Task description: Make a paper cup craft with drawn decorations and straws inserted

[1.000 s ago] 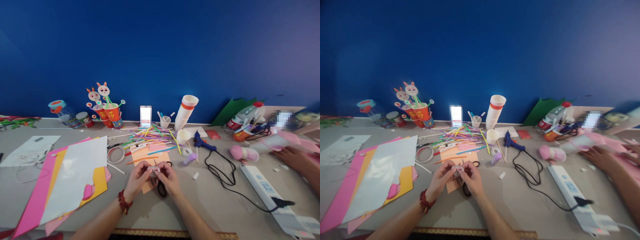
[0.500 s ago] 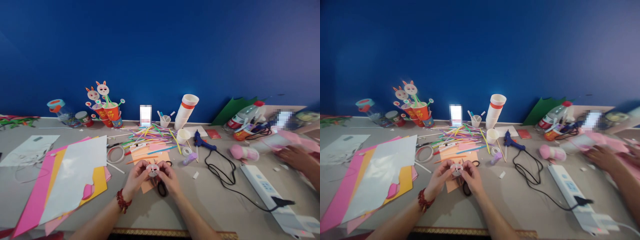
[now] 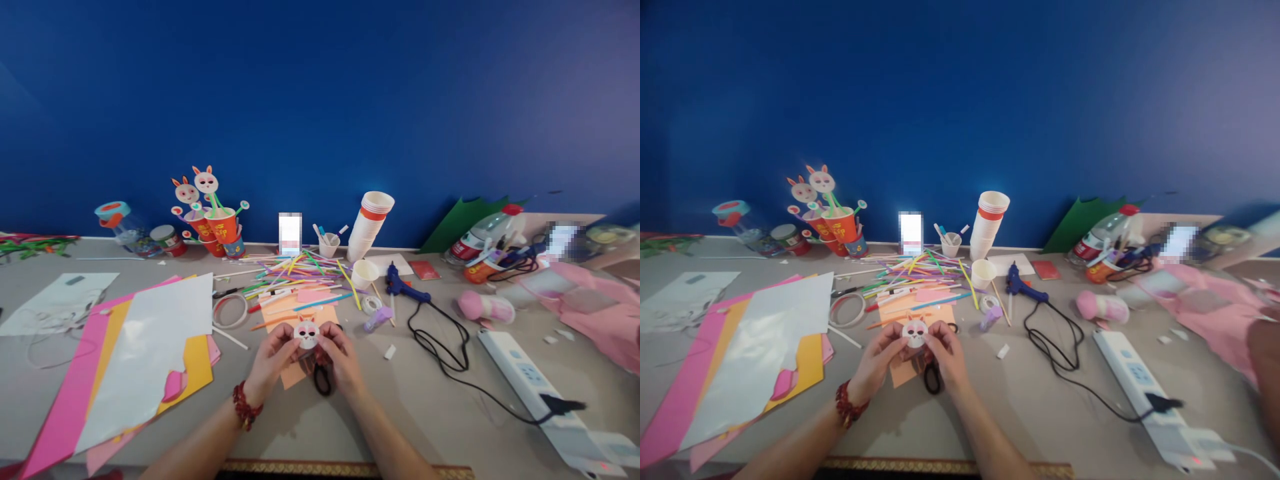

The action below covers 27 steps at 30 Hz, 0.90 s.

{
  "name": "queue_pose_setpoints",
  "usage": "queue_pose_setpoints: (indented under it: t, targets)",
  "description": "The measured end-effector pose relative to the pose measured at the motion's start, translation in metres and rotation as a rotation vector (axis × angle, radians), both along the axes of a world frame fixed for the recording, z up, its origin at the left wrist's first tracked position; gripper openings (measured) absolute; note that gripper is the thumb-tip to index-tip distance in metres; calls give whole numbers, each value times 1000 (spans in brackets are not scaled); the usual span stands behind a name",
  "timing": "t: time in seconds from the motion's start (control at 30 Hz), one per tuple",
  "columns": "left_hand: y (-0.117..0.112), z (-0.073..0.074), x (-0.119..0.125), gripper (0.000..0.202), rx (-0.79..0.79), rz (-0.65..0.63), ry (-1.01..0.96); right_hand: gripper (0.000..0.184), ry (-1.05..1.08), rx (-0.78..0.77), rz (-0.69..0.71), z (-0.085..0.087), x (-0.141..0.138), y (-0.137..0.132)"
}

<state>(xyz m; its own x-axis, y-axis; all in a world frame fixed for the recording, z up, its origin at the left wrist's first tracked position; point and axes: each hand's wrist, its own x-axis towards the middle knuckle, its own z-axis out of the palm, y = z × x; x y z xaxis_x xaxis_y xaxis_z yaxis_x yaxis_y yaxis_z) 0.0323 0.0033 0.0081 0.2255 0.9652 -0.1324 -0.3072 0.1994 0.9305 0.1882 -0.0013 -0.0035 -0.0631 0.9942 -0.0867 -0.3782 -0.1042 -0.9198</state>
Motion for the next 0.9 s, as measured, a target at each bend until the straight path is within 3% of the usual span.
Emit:
queue_pose_setpoints:
  t: [0.47,0.73,0.9]
  targets:
    - [2,-1,-1,25,28,11,-21,35,-23,7,-64,0,0,2]
    - [9,-5,-6,46,72,136,32,35,-15,-7,-111,3,2,2]
    - [18,10,-24,20,108,233,110,37,-26,-2,-127,8,2,2]
